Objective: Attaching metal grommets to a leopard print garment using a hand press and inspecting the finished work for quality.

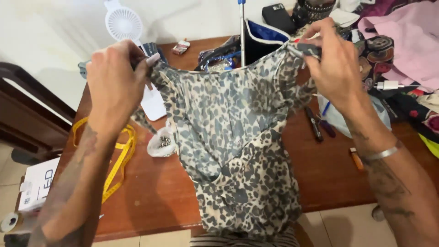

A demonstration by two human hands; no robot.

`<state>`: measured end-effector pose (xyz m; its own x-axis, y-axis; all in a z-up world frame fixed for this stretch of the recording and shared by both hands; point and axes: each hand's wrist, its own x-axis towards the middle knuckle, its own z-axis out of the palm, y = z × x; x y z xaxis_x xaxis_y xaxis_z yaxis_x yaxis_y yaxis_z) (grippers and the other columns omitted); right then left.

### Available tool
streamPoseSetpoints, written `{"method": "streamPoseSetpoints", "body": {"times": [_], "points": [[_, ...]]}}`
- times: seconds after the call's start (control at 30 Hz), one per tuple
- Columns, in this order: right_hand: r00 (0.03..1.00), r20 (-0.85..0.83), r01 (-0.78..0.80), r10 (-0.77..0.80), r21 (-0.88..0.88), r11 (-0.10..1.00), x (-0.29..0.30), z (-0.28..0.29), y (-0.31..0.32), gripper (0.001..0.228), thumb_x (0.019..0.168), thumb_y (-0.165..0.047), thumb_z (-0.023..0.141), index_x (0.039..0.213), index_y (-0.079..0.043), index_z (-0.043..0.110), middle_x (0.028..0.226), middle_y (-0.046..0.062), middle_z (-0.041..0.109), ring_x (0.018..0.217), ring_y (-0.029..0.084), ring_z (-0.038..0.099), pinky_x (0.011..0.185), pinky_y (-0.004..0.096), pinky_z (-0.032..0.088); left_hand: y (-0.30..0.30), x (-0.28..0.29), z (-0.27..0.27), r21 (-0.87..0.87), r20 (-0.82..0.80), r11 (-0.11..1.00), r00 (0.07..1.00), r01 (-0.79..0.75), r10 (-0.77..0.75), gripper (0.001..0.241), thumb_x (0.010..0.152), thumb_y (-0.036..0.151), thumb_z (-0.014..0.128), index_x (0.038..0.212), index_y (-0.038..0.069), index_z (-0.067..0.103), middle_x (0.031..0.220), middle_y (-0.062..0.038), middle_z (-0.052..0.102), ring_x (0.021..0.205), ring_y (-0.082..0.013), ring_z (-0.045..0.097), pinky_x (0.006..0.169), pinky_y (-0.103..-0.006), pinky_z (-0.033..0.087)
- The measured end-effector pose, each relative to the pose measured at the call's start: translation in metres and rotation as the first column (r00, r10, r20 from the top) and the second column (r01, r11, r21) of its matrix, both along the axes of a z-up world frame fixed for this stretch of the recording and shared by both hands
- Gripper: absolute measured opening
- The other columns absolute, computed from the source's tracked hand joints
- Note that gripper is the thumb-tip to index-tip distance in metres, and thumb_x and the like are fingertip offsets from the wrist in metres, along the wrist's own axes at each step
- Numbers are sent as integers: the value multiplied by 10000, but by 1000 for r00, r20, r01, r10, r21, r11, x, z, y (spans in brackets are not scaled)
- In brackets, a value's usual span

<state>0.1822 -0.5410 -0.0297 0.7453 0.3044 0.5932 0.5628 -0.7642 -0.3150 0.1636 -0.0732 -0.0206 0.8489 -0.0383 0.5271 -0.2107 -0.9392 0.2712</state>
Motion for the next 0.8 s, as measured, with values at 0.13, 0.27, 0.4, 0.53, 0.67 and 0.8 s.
{"method": "streamPoseSetpoints", "body": {"times": [0.13,0.27,0.4,0.53,0.67,0.8], "points": [[993,17,114,-113,-74,991,-37,-19,18,345,1162,132,750,1460,-25,673,1310,193,879,1206,416,916,766,388,726,-29,-39,-33,81,116,991,989,-106,96,327,1233,367,921,1046,116,826,920,-153,845,833,-452,783,699,-625,543],[983,-123,119,-134,-121,985,-83,-96,17,436,1036,-61,962,1399,-151,738,1303,111,906,974,274,880,746,415,727,-52,-69,-95,32,-217,986,962,-164,167,247,1135,473,813,1103,234,865,961,-147,908,913,-526,850,774,-690,625],[986,-108,108,-127,-169,980,-104,-166,21,452,1045,-52,974,1425,-189,770,1140,14,915,711,107,738,465,208,530,-70,-103,-133,46,-302,994,947,-98,107,202,1144,383,800,1089,192,837,984,-143,901,899,-512,837,769,-678,603],[967,225,165,-118,-203,965,-161,-216,25,212,1154,-120,916,1327,-100,796,1007,46,780,773,147,668,595,241,599,-98,-177,-189,259,138,963,990,-75,40,151,1249,237,666,1342,134,726,1109,-107,795,819,-349,725,542,-500,502],[939,338,2,71,-210,978,-223,-258,37,256,1089,-205,1018,1194,-80,822,1209,100,954,965,199,829,773,377,646,-127,-230,-232,393,297,919,943,26,-154,243,1226,277,783,1296,86,916,1164,-76,900,757,-212,657,593,-353,483],[958,241,-102,157,-223,969,-244,-246,48,134,1142,-219,883,1150,-148,771,1265,56,956,1034,158,876,913,410,605,-141,-253,-232,349,87,932,986,101,-139,271,1246,234,657,1207,160,915,1131,-33,883,673,-213,558,612,-425,573]]}}
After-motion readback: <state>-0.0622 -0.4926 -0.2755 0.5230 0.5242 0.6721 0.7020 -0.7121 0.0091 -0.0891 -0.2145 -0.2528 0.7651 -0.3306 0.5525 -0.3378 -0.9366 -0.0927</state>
